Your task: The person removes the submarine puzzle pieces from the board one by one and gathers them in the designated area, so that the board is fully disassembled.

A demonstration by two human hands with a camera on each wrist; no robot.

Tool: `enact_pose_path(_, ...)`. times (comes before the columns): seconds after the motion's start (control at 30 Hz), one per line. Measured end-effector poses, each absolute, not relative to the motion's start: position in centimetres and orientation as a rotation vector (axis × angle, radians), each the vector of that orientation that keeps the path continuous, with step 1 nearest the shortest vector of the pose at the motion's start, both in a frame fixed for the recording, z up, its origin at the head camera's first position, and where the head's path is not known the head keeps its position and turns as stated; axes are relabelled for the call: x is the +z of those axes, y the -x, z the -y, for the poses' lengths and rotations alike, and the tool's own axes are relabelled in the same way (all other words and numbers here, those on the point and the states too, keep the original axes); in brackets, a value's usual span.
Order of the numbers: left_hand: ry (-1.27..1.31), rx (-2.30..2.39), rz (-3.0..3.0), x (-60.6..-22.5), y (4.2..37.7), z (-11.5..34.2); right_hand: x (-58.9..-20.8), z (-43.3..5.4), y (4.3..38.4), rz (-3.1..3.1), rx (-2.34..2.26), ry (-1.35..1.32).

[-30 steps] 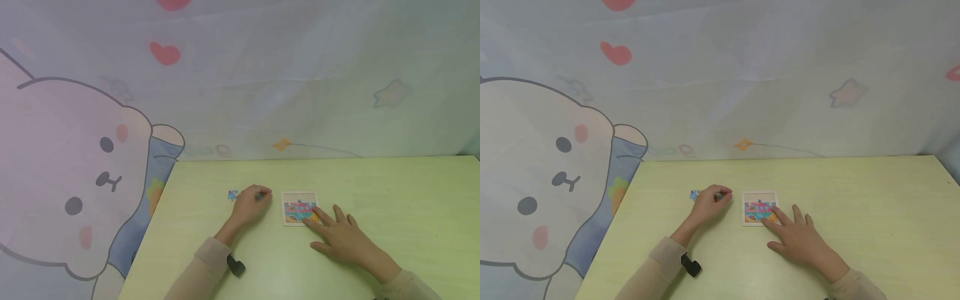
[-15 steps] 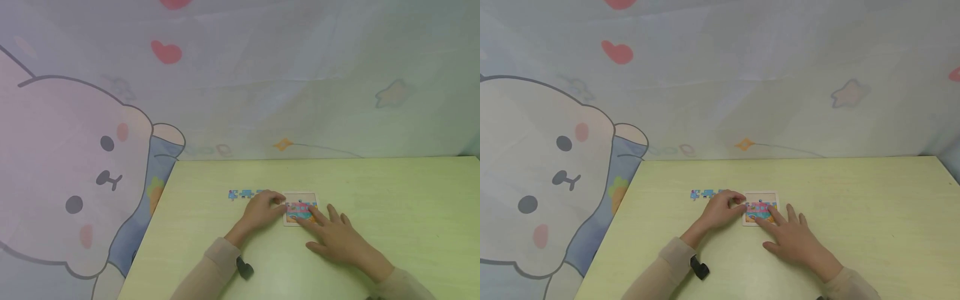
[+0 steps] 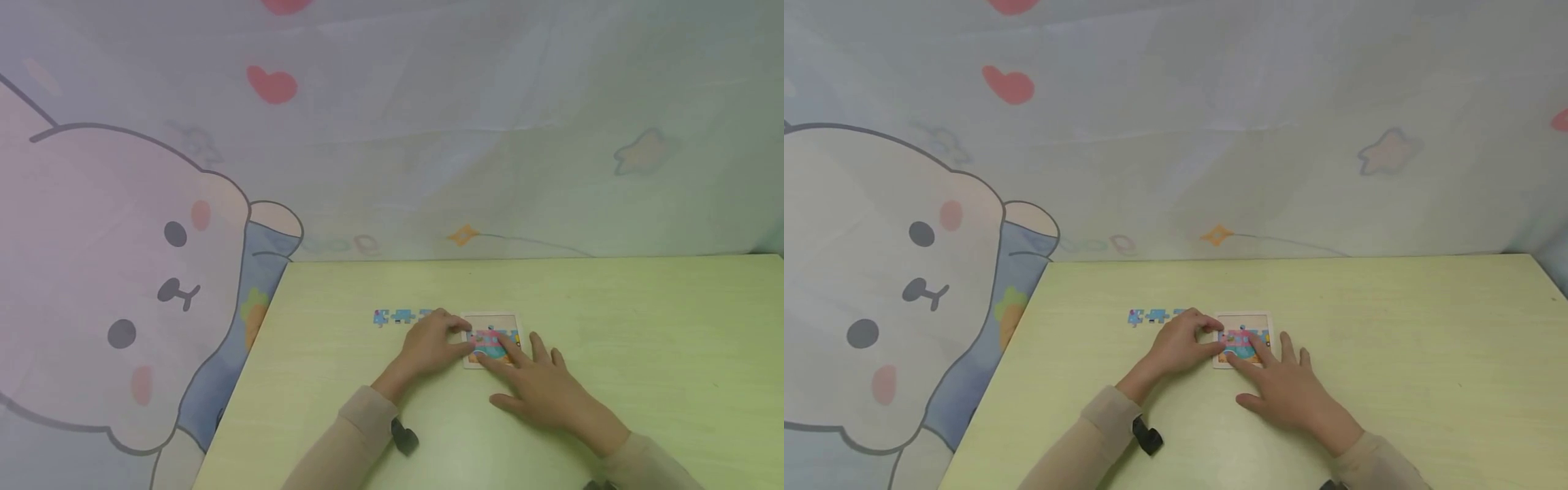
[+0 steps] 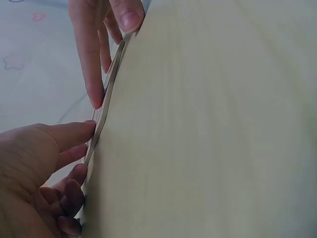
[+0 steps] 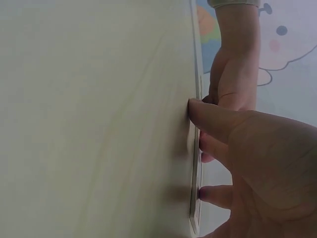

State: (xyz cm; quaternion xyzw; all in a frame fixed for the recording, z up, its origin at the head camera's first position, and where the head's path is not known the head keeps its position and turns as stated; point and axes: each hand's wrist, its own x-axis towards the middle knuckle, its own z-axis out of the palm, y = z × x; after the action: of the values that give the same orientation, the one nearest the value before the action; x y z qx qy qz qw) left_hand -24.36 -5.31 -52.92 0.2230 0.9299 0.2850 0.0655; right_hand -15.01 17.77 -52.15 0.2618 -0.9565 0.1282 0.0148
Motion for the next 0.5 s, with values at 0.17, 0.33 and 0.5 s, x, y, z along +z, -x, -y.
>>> enact_pose_path(0.17, -0.654, 0.858, -2.804, -52.71, 24.24, 5.20, -52.16, -17.68, 15.04, 2.990, 0.398, -0.804)
enact_pose_path(0.33, -0.645, 0.877, -2.807, -52.73, 24.17, 5.10, -52.12, -17.72, 15.07, 3.003, 0.405, -0.797)
enact_pose_path(0.5, -0.625, 0.893, -2.803, -52.81, 24.08, 4.97, -52.10, -17.75, 15.06, 3.015, 0.417, -0.798)
